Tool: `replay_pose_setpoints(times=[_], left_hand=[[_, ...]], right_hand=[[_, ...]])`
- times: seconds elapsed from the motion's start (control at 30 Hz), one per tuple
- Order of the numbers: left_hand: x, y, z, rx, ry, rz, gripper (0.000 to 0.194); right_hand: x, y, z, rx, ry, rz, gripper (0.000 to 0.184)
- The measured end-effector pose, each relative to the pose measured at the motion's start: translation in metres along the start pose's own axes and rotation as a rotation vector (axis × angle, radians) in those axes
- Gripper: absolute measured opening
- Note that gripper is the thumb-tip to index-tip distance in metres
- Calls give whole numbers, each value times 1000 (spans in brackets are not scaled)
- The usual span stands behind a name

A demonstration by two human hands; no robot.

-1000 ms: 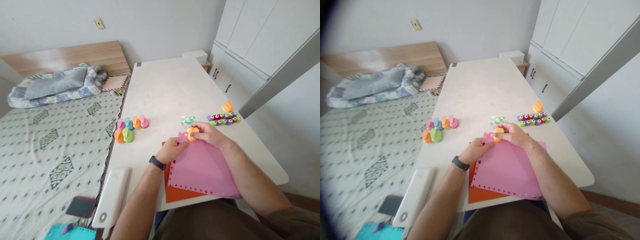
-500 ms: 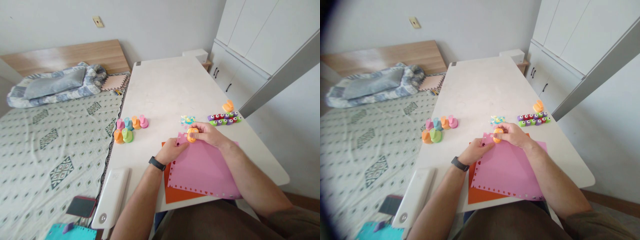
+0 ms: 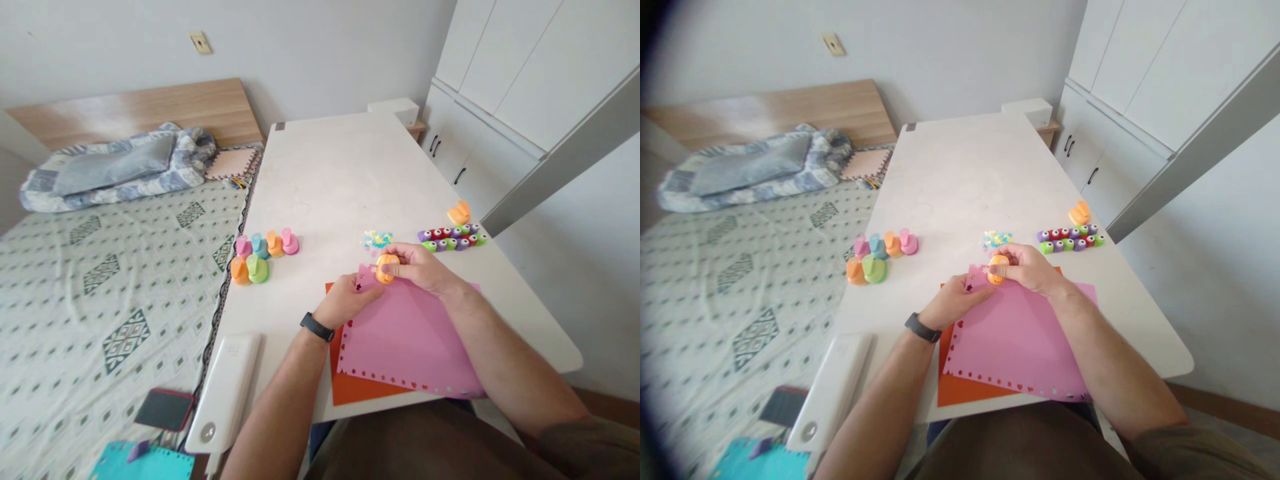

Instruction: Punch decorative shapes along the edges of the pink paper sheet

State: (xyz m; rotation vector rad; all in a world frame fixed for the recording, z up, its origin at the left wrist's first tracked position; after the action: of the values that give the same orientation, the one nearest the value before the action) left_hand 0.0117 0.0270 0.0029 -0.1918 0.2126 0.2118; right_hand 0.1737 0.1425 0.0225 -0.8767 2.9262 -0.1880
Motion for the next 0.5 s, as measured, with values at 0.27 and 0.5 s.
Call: replay_pose_setpoints(times=[0.27, 0.5], left_hand=[[3, -2, 8, 7, 17, 107, 51], [8, 1, 1, -5, -2, 207, 59]], right_hand=[[3, -1, 0, 3, -5, -27, 37], [6, -4, -4, -9, -37, -44, 39]])
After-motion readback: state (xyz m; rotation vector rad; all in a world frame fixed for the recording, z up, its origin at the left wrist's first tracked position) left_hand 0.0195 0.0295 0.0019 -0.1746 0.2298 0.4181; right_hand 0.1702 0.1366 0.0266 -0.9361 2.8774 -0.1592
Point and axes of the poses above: each hand's wrist, its own y-axis towards the middle knuckle, its own x-axis out of the palm, z = x × y, the point moved 3 cm from there along y, towards the middle knuckle, and after that the axes turned 14 degrees about z, right-handed, at the moved point
